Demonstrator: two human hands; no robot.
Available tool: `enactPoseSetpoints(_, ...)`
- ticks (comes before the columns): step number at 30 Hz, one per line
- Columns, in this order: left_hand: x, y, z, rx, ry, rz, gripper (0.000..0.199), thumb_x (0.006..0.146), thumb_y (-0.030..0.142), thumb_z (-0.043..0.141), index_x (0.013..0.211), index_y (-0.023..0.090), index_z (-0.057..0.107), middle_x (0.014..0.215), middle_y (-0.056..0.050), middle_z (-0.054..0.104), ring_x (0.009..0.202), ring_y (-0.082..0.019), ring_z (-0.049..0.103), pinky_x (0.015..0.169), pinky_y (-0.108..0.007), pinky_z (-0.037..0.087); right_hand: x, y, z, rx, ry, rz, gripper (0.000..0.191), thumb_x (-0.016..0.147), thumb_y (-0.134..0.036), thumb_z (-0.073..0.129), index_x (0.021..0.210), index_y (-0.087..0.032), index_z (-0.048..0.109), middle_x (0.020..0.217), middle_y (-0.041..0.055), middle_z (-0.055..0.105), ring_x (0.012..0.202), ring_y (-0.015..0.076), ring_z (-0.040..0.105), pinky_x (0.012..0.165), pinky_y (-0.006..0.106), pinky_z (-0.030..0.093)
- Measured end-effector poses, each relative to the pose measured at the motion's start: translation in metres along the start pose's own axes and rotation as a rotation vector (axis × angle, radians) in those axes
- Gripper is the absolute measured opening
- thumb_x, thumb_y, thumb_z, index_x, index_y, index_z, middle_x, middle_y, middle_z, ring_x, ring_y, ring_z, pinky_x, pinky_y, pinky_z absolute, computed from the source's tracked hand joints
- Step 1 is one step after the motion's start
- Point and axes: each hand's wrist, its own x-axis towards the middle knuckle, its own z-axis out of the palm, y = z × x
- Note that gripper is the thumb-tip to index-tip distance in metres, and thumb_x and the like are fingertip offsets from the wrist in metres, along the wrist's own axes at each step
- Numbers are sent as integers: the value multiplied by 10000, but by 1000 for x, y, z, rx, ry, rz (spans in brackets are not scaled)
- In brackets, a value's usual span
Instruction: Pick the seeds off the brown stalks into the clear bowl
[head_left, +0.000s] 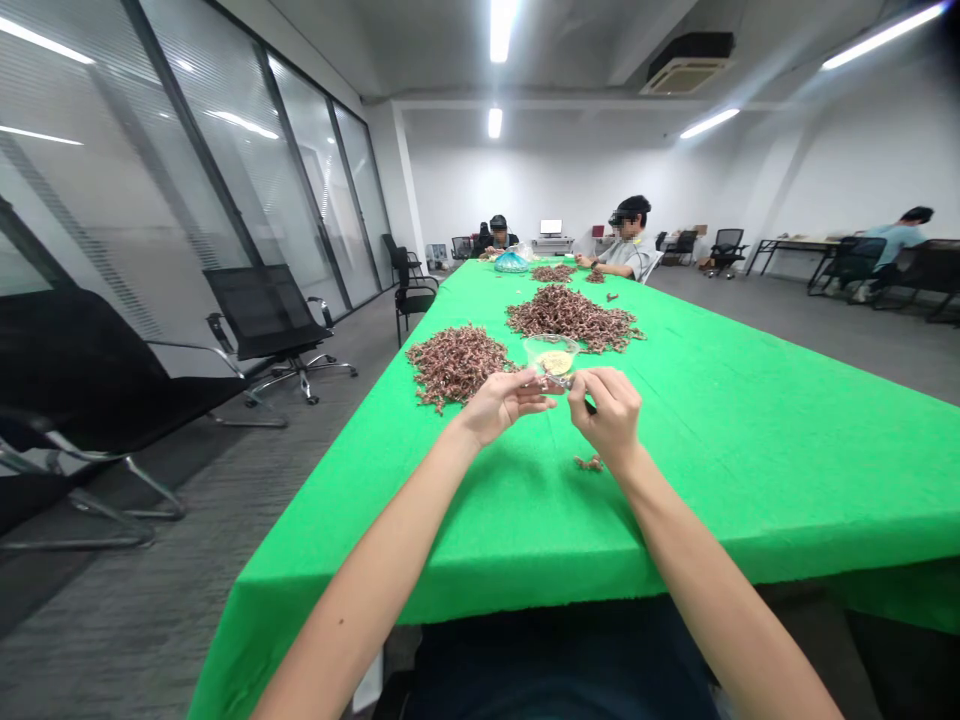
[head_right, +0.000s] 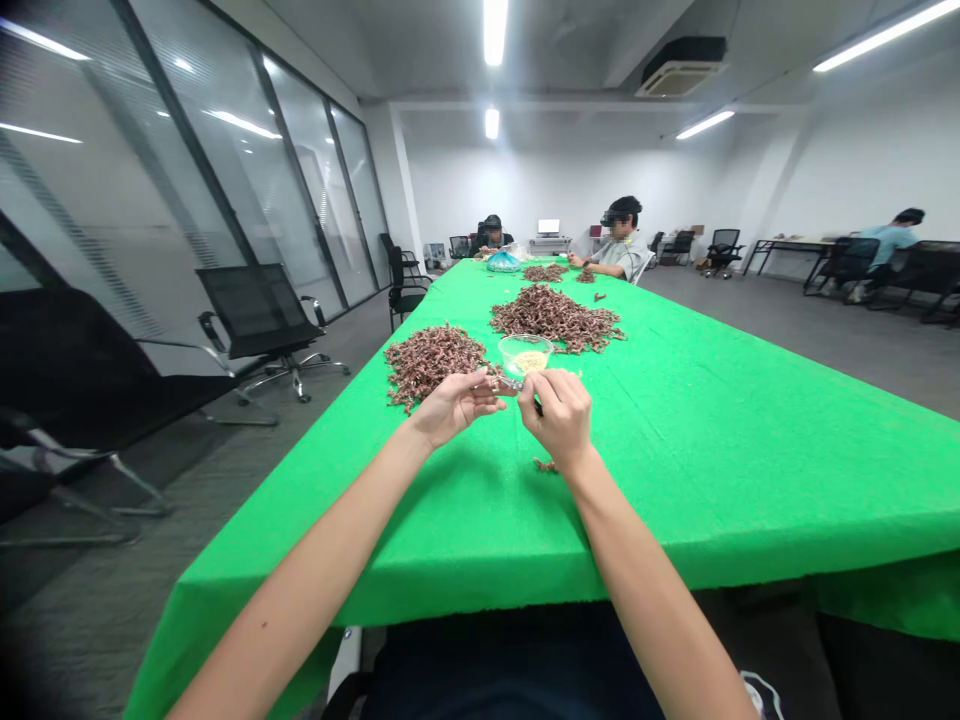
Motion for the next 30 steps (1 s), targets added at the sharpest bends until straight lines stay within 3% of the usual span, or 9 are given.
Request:
enactPoseSetpoints(9, -2, 1, -2, 42, 7, 9, 306, 778, 372, 763, 898, 92, 739, 921, -142, 761, 740, -182, 725, 700, -261, 552, -1, 0, 2, 5, -26, 4, 177, 922, -199, 505, 806, -199, 638, 768, 59, 680, 716, 180, 605, 705, 321, 453)
enactPoseSetpoints(18, -2, -4, 6, 273, 58, 186, 418, 644, 383, 859, 964, 133, 759, 957, -110, 745, 774, -192, 712, 717, -302, 546, 1, -7, 1, 67, -18, 117, 259, 944, -203, 462, 725, -199, 600, 661, 27, 614, 608, 148, 536, 634, 288, 406)
enactPoseSetpoints(24, 2, -10, 9, 292, 139, 296, 411, 614, 340, 881, 949, 135, 762, 957, -108, 759, 766, -189, 703, 721, -316, 559, 2, -13, 6, 220, -44, 341, 358, 960, -282, 440, 646, -190, 587, 576, 6, 561, 522, 135, 481, 571, 282, 373)
enactPoseSetpoints(30, 6, -13, 6, 245, 185, 282, 445, 617, 376, 877, 957, 122, 744, 934, -107, 762, 615, -154, 682, 633, -310, 563, 0, -5, 11, 438, -134, 552, 409, 966, -399, 454, 674, -180, 638, 588, 3, 597, 549, 140, 522, 595, 273, 411)
